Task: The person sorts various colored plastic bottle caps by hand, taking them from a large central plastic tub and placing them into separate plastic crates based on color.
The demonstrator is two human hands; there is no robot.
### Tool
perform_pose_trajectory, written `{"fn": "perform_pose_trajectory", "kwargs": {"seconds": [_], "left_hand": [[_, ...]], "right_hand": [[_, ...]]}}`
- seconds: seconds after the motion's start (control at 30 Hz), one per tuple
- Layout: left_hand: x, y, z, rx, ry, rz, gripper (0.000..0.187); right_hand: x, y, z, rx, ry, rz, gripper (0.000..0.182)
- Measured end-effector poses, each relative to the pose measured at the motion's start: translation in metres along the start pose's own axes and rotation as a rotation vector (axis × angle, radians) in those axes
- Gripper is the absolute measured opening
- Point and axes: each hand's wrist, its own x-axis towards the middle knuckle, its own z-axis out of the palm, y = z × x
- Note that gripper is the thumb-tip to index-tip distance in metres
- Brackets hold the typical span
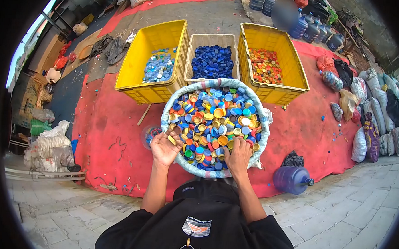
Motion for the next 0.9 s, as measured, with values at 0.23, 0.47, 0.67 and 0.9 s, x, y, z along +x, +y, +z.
{"fn": "perform_pose_trajectory", "kwargs": {"seconds": [0.23,0.47,0.67,0.9], "left_hand": [[-0.012,-0.002,-0.018,0.145,0.2,0.033,0.01],[0.004,-0.02,-0.006,1.018,0.312,0.204,0.023],[0.044,-0.038,-0.005,1.931,0.076,0.536,0.033],[0.073,-0.049,0.003,2.187,0.005,0.427,0.044]], "right_hand": [[0.003,-0.002,0.006,-0.016,-0.035,0.043,0.045],[0.012,0.004,-0.001,0.321,-0.02,0.141,0.039],[0.012,0.009,-0.027,1.941,-0.194,0.581,0.029],[-0.012,0.008,-0.028,2.183,-0.148,0.817,0.022]]}}
